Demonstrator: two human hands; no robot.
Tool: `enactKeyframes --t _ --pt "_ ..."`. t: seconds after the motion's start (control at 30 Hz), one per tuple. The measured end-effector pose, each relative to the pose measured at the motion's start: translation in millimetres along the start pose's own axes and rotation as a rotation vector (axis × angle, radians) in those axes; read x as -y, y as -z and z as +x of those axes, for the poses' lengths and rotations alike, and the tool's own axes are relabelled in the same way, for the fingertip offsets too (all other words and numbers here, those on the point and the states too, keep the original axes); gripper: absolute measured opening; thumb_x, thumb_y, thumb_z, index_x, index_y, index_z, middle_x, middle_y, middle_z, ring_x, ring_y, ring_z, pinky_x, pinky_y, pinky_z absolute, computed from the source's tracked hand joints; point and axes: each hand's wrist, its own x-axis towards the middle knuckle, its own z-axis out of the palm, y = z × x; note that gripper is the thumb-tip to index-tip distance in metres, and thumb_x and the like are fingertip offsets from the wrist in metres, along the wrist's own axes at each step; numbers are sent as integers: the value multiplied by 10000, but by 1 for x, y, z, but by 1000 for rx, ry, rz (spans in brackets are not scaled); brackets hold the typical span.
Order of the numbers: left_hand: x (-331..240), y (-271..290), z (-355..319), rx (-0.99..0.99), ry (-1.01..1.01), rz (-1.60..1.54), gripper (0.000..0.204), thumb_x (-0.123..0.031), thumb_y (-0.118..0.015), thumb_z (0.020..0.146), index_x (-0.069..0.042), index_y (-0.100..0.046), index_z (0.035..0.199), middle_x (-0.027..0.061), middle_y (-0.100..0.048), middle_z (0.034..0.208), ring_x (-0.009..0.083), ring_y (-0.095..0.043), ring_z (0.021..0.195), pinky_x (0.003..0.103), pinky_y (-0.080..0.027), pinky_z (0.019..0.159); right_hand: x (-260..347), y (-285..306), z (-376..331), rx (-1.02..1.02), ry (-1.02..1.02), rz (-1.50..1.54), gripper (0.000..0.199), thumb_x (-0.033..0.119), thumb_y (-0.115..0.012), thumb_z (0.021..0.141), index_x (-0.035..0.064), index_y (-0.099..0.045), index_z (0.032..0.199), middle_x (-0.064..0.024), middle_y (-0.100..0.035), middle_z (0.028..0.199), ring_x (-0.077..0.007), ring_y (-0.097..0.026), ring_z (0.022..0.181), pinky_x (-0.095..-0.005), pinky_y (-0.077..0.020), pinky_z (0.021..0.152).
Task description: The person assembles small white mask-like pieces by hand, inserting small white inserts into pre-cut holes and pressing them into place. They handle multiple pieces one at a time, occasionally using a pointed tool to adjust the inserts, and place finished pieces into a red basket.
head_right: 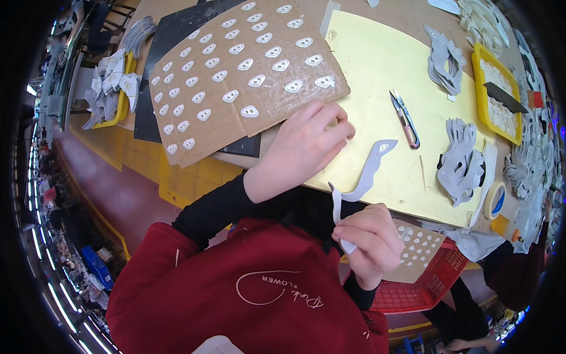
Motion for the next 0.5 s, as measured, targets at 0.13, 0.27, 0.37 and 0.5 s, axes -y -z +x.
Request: enactKeyframes --t 0.13,0.27,0.37,0.5 --pt "-3 4 -2 9 -36 113 69 -69 -653 829 -36 -670 886 46 -575 998 236 -559 987 364 -450 880 -1 -1 5 16 -29 -32 187 -4 -768 679 9 -704 854 -94 -679 772 -227 -624 665 -325 -440 603" --pt "-8 11 -3 39 -41 104 137 -66 -658 817 -26 -687 944 57 -587 1020 240 -552 1016 370 -450 885 -5 3 0 5 -73 -46 202 10 -775 671 13 -713 863 -100 -681 804 -232 -627 701 -324 -453 613" --pt "-11 13 -4 66 -2 37 142 -63 -660 819 -20 -695 949 68 -596 1027 253 -549 1019 370 -454 883 -7 8 -3 -10 -45 -22 210 10 -774 670 24 -729 875 -102 -682 827 -231 -626 710 -321 -453 613" --pt "-12 8 -10 61 47 -38 112 -57 -660 833 -15 -699 929 78 -606 988 267 -557 986 375 -460 874 -9 15 -4 2 1 32 216 12 -770 675 37 -747 888 -109 -690 853 -220 -619 698 -303 -444 603"
